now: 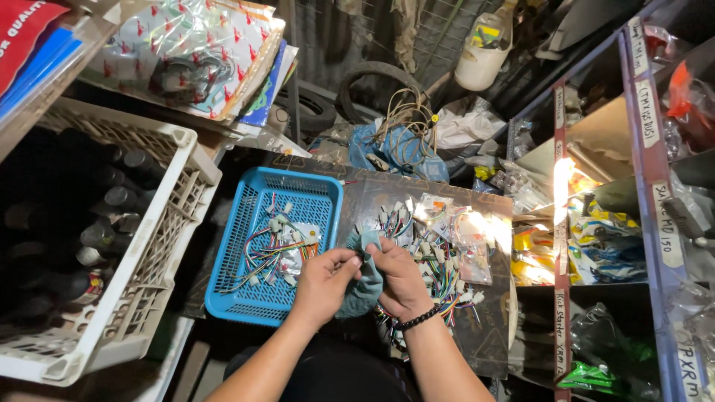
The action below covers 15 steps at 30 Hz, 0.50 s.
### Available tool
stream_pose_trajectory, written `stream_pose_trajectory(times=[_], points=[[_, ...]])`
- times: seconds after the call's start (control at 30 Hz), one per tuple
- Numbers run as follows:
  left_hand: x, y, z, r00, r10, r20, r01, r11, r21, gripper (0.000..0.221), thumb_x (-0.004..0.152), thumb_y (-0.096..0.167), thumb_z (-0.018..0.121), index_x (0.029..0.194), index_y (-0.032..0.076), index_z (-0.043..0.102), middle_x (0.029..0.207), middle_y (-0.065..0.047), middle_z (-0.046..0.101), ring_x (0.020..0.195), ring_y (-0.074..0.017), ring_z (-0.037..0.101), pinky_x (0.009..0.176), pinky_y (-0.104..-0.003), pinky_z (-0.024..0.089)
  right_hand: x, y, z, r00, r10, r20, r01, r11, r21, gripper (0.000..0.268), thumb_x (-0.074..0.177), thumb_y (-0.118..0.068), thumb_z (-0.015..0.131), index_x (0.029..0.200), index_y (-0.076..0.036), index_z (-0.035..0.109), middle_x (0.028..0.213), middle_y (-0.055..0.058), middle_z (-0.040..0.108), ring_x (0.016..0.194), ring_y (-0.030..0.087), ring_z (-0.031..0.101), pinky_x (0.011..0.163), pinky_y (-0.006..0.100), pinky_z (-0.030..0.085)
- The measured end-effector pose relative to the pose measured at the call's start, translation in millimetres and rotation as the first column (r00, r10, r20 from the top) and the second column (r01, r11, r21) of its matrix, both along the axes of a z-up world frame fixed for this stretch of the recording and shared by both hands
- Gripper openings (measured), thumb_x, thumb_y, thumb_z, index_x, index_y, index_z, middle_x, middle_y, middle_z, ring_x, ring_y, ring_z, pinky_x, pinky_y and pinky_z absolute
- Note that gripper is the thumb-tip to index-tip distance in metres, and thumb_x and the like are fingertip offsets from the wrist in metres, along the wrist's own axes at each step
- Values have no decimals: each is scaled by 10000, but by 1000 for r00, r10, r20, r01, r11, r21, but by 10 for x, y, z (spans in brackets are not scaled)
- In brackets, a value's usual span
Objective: The person is cleaning multiple motorcycle wiring harnesses with a blue cloth.
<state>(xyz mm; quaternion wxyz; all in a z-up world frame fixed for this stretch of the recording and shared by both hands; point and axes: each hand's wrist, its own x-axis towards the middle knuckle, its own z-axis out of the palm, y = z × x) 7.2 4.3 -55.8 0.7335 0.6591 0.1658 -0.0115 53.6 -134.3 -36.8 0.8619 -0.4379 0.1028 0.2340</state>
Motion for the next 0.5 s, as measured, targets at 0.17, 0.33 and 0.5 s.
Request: stream_pose_trajectory(times=[0.17, 0.33, 0.5], points=[[5, -21, 111, 999, -53, 12, 53, 996, -67, 154, 923, 121, 701, 995, 52, 818, 631, -50, 744, 559, -36, 579, 536, -179, 431, 29, 1, -55, 994, -101, 50, 104, 993, -59, 240, 953, -196, 726, 873, 21, 659, 639, 185, 682, 514, 242, 671, 532, 332, 578], [-4, -47, 124, 997, -76, 22, 77, 996, -40, 153, 926, 122, 709, 999, 38, 814, 619, -52, 740, 539, -31, 569, 516, -177, 418, 14, 126, 136, 970, -231, 78, 240, 959, -148, 350, 1026, -295, 642, 826, -8, 645, 566, 137, 637, 420, 188, 620, 439, 315, 560], [-7, 34, 140, 999, 35, 31, -31, 991, -128, 187, 969, 105, 645, 1047, 0, 779, 609, -74, 703, 467, -42, 485, 451, -175, 349, 63, 89, 302, 948, -315, 38, 317, 943, -104, 351, 1045, -423, 591, 867, -132, 677, 701, 39, 687, 615, 127, 626, 647, 256, 530]])
